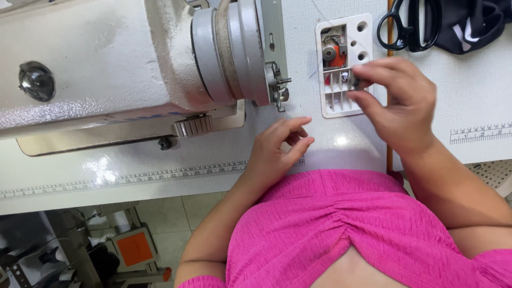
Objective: Threading an industrial sewing machine and trimming the thread with scissors
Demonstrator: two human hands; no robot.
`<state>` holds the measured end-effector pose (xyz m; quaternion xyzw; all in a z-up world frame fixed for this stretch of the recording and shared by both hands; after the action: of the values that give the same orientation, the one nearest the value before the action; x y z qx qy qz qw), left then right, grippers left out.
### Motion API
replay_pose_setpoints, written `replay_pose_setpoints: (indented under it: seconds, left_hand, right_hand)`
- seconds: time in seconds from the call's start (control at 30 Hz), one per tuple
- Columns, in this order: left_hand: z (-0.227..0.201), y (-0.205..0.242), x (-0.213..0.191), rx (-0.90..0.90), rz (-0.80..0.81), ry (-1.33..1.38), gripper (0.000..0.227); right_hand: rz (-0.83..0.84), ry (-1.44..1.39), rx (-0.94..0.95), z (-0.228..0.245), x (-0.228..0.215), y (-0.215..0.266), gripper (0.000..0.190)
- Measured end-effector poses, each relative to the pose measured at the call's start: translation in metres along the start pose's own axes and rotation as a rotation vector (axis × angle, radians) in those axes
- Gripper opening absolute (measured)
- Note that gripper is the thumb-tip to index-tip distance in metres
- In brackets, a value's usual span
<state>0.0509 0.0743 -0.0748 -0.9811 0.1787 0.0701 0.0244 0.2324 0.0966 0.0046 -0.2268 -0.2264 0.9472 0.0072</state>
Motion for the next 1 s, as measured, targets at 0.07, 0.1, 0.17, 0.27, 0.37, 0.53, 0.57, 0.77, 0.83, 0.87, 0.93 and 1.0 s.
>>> replay_pose_setpoints:
  seconds: [0.07, 0.1, 0.17, 0.27, 0.37, 0.53, 0.57, 0.77, 0.83, 0.87, 0.93, 1.0]
  left_hand:
    - [-0.007, -0.002, -0.002, 0.103, 0.005, -0.120, 0.031]
    - [-0.010, -0.002, -0.004, 0.148, -0.015, -0.200, 0.028]
    - [-0.012, 0.000, -0.010, 0.193, -0.036, -0.283, 0.025]
    - [-0.010, 0.005, -0.024, 0.186, -0.079, -0.337, 0.023]
    - [-0.008, 0.007, -0.036, 0.178, -0.167, -0.262, 0.021]
    - [-0.014, 0.002, -0.037, 0.212, -0.175, -0.203, 0.019]
    - [-0.011, 0.002, -0.037, 0.212, -0.178, -0.203, 0.019]
    - [-0.007, 0.004, -0.040, 0.227, -0.198, -0.201, 0.017]
    - [-0.009, 0.003, -0.039, 0.245, -0.182, -0.198, 0.017]
    - [-0.010, 0.003, -0.039, 0.242, -0.184, -0.193, 0.017]
    - [-0.011, 0.002, -0.040, 0.248, -0.175, -0.194, 0.018]
    - [-0.014, 0.000, -0.041, 0.248, -0.167, -0.188, 0.018]
  right_hand:
    - [-0.002, -0.005, -0.004, -0.004, 0.013, -0.008, 0.026]
    - [0.019, -0.060, 0.034, -0.010, 0.025, -0.011, 0.024]
    - [0.038, -0.117, 0.071, -0.017, 0.042, -0.016, 0.022]
    - [0.082, -0.232, 0.202, -0.032, 0.062, -0.017, 0.023]
    - [0.102, -0.267, 0.288, -0.048, 0.072, -0.013, 0.023]
    - [0.094, -0.263, 0.305, -0.057, 0.077, -0.011, 0.024]
    - [0.096, -0.263, 0.304, -0.055, 0.078, -0.013, 0.024]
    - [0.108, -0.250, 0.330, -0.052, 0.083, -0.015, 0.022]
    - [0.106, -0.279, 0.350, -0.054, 0.084, -0.014, 0.023]
    - [0.110, -0.276, 0.352, -0.056, 0.083, -0.012, 0.023]
    - [0.114, -0.256, 0.313, -0.058, 0.082, -0.011, 0.019]
    - [0.109, -0.254, 0.309, -0.054, 0.083, -0.014, 0.019]
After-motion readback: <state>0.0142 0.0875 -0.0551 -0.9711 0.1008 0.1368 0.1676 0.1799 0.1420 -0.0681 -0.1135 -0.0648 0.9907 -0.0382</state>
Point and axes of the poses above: each hand's wrist, its own y-axis away from the middle knuckle, its own x-axis out of the palm, z = x × y, the point moved 9 cm from there along -y, towards the middle knuckle, and after that the axes turned 2 degrees about -y, right-handed, at the moved point
